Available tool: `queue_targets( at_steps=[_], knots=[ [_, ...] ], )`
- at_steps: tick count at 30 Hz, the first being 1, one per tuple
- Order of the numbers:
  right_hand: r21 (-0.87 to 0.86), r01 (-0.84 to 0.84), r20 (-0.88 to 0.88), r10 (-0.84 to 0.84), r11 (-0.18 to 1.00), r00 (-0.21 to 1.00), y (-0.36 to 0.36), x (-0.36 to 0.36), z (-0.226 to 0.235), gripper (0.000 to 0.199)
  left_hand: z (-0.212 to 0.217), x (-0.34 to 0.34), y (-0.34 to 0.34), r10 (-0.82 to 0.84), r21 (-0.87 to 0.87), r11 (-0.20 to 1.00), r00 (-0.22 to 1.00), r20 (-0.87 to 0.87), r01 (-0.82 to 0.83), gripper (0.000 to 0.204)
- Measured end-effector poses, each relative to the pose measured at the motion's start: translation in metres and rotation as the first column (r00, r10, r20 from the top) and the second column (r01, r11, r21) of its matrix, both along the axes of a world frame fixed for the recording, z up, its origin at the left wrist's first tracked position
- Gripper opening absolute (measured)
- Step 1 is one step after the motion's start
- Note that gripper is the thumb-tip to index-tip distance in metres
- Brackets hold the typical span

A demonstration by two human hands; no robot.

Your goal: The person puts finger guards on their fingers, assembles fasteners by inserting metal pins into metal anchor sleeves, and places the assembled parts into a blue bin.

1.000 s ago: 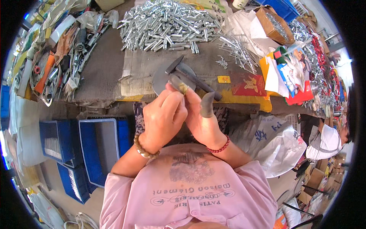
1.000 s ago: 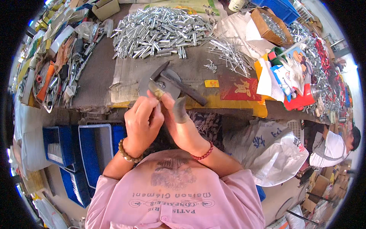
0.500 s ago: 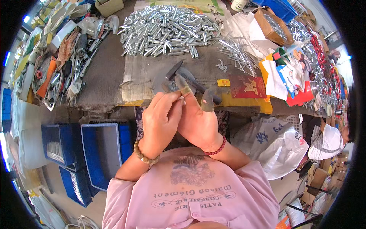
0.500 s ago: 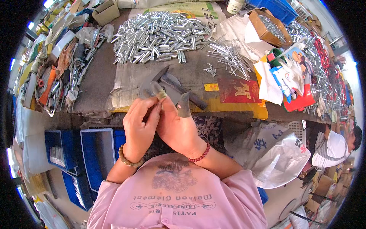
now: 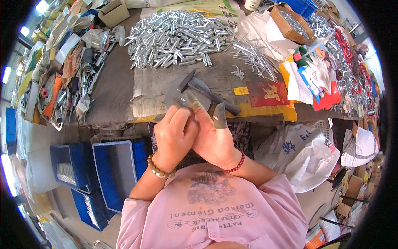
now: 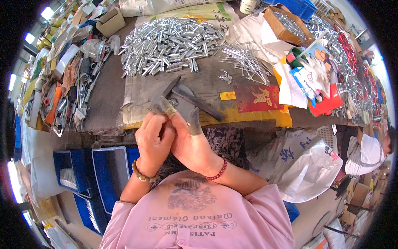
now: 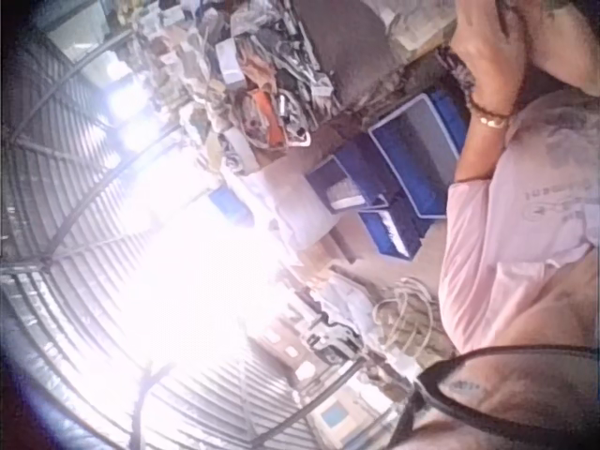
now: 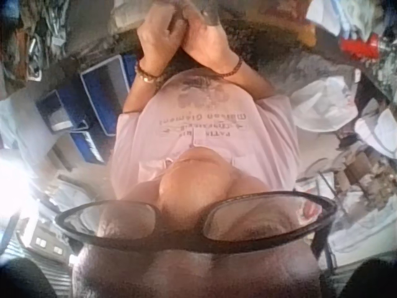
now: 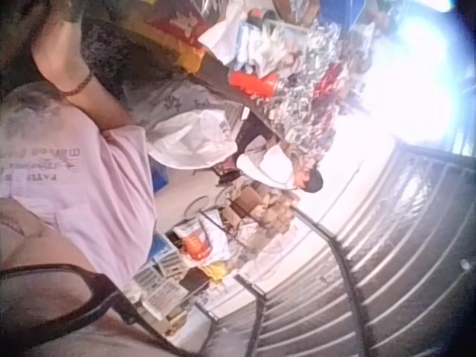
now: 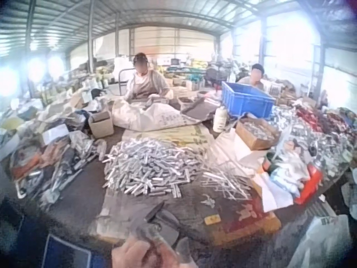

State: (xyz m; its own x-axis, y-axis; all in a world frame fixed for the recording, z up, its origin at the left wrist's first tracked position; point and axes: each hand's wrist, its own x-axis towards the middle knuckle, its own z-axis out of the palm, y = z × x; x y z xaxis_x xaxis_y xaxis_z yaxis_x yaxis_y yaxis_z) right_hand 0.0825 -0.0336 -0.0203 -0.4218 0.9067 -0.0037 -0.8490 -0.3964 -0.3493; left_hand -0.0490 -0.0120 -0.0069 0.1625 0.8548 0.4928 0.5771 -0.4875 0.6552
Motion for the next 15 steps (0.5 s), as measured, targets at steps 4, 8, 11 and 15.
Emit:
queue_targets(
  at_steps=[4,8,11,15],
  knots=[
    [0.075,-0.029,-0.031,0.032,0.997,0.999,0.0014,0.0038,-0.0082,0.082,-0.0029,0.0009,-0.0022,-0.007,0.008,1.0,0.998,0.063,0.006,0.014],
    [0.102,0.023,0.073,-0.03,0.995,0.997,0.0013,-0.0007,-0.0074,0.084,-0.0008,-0.0017,-0.0035,-0.011,-0.022,1.0,0.997,0.081,0.012,0.015],
    [0.14,0.04,0.135,-0.059,0.989,0.989,0.0005,-0.0024,-0.0008,0.083,-0.0016,-0.0038,-0.0038,-0.015,-0.008,1.0,0.997,0.075,0.016,0.014],
    [0.166,0.028,0.134,-0.05,0.986,0.99,-0.0015,-0.0054,-0.0024,0.082,-0.0004,-0.0058,-0.0039,0.002,0.037,0.999,0.997,0.072,-0.005,0.01]
  ],
)
